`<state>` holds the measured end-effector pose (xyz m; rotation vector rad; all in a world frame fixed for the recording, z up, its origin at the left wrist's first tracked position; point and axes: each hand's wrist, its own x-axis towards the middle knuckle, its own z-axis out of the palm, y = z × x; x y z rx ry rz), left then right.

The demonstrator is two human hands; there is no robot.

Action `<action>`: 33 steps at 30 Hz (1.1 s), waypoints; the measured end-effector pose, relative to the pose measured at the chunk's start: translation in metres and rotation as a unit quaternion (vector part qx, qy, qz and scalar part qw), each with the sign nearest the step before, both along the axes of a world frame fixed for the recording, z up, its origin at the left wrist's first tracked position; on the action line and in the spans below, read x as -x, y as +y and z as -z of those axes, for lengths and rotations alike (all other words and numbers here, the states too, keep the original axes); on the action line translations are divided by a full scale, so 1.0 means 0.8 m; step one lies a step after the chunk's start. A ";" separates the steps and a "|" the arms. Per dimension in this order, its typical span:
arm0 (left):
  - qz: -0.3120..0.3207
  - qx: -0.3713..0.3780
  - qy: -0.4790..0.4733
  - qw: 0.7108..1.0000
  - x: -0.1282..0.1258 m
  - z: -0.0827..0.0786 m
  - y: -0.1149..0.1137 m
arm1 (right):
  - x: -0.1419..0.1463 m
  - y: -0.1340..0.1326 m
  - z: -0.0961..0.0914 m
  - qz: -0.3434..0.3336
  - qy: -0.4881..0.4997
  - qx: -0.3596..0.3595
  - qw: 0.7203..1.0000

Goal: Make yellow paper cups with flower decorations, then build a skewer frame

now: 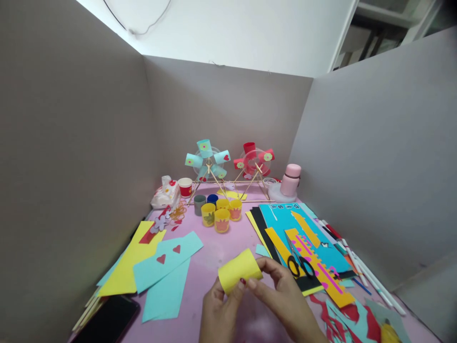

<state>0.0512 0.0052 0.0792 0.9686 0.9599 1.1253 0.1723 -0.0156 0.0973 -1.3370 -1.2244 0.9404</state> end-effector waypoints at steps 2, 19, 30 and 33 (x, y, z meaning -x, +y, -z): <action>0.018 0.012 -0.030 0.999 0.001 -0.001 0.000 | -0.001 0.000 -0.003 -0.007 -0.038 0.011 0.999; 0.041 0.053 -0.023 0.998 0.007 0.005 0.004 | -0.005 0.004 0.010 0.010 -0.007 0.013 1.000; 0.022 0.045 -0.022 0.999 0.008 0.003 0.003 | -0.008 0.010 0.018 0.011 0.015 0.029 0.999; 0.018 0.055 -0.043 0.997 0.007 0.004 0.003 | -0.006 0.009 0.022 0.014 -0.006 0.024 1.000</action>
